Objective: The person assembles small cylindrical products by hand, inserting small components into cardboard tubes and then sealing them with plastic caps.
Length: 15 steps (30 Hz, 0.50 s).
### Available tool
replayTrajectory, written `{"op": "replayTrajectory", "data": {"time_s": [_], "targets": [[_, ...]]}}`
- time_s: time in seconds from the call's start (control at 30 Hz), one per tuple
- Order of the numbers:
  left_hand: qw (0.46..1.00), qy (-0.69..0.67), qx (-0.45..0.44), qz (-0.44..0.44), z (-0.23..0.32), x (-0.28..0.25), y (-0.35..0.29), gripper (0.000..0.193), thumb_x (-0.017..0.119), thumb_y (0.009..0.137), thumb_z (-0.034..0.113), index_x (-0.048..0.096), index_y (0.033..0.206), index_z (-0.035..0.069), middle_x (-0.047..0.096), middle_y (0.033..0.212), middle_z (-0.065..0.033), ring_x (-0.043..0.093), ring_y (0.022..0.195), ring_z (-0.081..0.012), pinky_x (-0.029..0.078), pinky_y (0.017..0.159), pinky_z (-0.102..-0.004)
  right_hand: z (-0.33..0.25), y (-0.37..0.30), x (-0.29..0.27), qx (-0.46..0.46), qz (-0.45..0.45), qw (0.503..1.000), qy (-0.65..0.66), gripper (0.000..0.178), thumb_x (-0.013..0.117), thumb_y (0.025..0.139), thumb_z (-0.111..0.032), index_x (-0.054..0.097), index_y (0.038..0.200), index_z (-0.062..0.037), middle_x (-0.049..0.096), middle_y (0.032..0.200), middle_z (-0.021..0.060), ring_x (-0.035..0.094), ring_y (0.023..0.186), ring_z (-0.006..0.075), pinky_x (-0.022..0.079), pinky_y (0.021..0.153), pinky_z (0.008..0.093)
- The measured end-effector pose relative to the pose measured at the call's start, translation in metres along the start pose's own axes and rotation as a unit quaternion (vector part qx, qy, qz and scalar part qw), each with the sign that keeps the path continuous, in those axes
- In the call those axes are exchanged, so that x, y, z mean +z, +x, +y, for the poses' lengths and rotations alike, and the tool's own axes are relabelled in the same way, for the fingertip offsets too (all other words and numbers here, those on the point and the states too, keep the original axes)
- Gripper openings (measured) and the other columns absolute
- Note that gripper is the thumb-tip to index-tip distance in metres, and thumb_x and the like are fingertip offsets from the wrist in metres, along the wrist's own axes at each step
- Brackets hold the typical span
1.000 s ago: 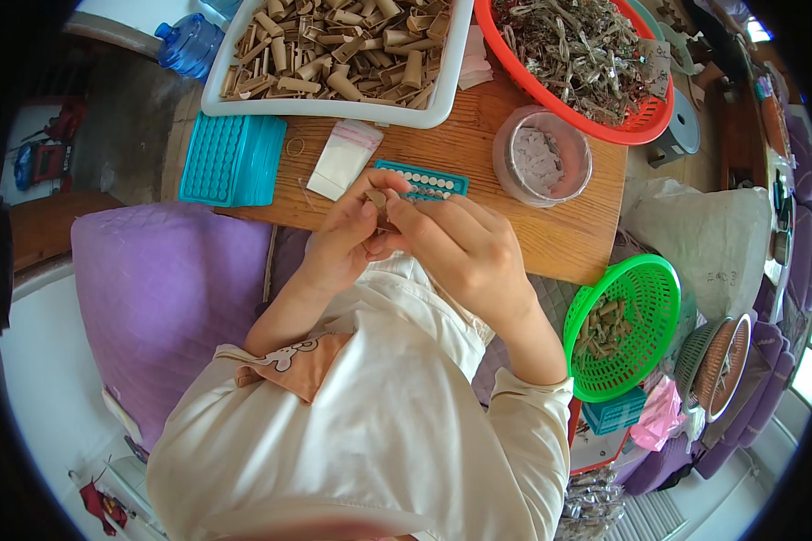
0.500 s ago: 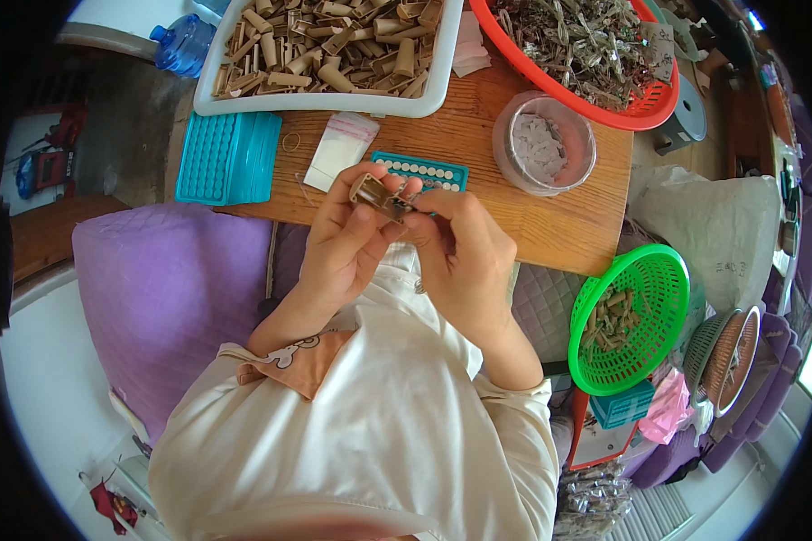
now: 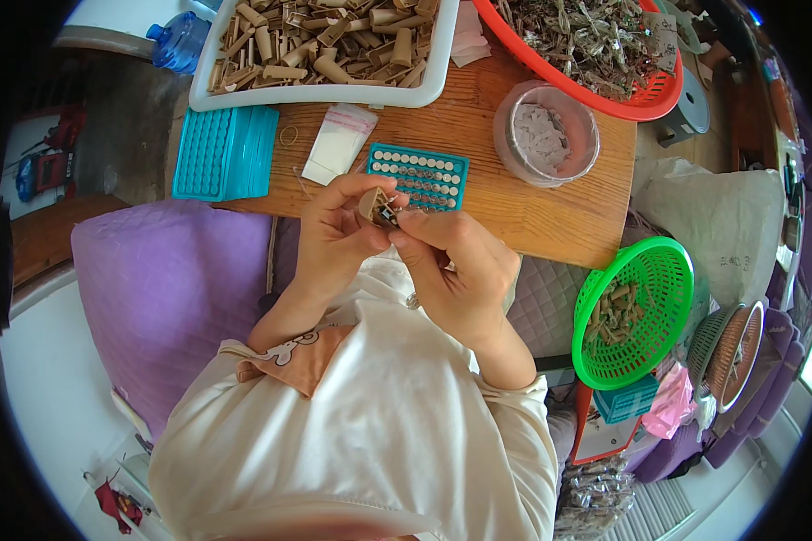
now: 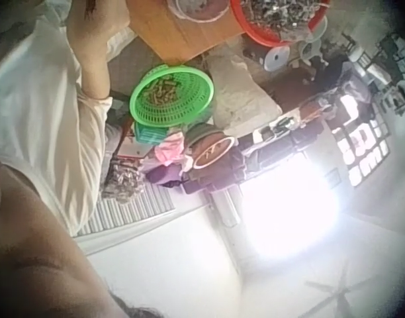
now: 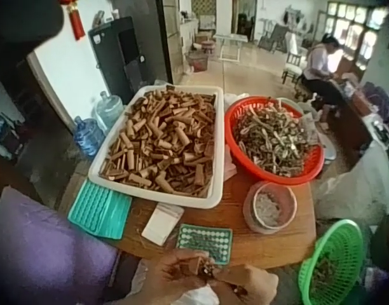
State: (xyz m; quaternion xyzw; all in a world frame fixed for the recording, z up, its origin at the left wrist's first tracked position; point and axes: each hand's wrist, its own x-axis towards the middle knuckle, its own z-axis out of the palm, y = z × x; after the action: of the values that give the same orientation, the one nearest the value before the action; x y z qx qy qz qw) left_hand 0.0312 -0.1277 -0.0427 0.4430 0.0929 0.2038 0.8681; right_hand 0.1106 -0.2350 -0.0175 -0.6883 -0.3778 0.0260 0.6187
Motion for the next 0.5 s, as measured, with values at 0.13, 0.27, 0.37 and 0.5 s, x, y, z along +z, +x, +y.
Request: {"op": "replayTrajectory", "data": {"time_s": [0.13, 0.27, 0.37, 0.5], "targets": [[1.0, 0.022, -0.006, -0.001, -0.0002, 0.0001, -0.0002, 0.043, 0.063, 0.07, -0.006, 0.047, 0.109, -0.001, 0.054, 0.1, -0.008, 0.058, 0.084, -0.0128, 0.049, 0.07, -0.0213, 0.0003, -0.0024, -0.0008, 0.0, 0.013, 1.0, -0.008, 0.014, 0.067, 0.067, 0.001, 0.056, 0.076, 0.001, 0.058, 0.066, 0.0052, 0.049, 0.047, 0.0071, 0.037, 0.04, 0.0184], [1.0, 0.008, -0.026, -0.012, 0.0041, 0.0025, 0.0021, 0.042, 0.062, 0.071, -0.006, 0.047, 0.109, -0.001, 0.054, 0.099, -0.008, 0.058, 0.083, -0.0126, 0.049, 0.07, -0.0218, 0.0013, -0.0062, -0.0017, 0.009, 0.027, 1.0, -0.001, 0.015, 0.068, 0.067, 0.002, 0.057, 0.077, 0.0013, 0.058, 0.065, 0.0056, 0.05, 0.047, 0.0075, 0.037, 0.04, 0.0182], [0.999, 0.017, -0.028, -0.011, -0.0001, 0.0021, 0.002, 0.04, 0.061, 0.072, -0.006, 0.047, 0.109, -0.002, 0.054, 0.099, -0.0084, 0.058, 0.084, -0.0131, 0.05, 0.071, -0.0225, 0.0026, -0.0053, -0.0003, -0.013, 0.028, 1.0, -0.005, 0.015, 0.068, 0.067, 0.002, 0.057, 0.077, 0.0017, 0.058, 0.065, 0.0066, 0.051, 0.048, 0.0091, 0.038, 0.041, 0.0189], [0.997, 0.028, -0.069, -0.024, 0.0061, -0.0001, 0.003, 0.041, 0.06, 0.073, -0.004, 0.046, 0.111, -0.002, 0.054, 0.099, -0.0082, 0.057, 0.085, -0.0131, 0.05, 0.072, -0.0232, -0.0023, 0.0005, -0.0056, 0.01, -0.029, 0.999, -0.023, 0.012, 0.064, 0.069, 0.004, 0.058, 0.079, 0.0023, 0.058, 0.067, 0.0079, 0.054, 0.054, 0.0112, 0.041, 0.046, 0.0203]]}}
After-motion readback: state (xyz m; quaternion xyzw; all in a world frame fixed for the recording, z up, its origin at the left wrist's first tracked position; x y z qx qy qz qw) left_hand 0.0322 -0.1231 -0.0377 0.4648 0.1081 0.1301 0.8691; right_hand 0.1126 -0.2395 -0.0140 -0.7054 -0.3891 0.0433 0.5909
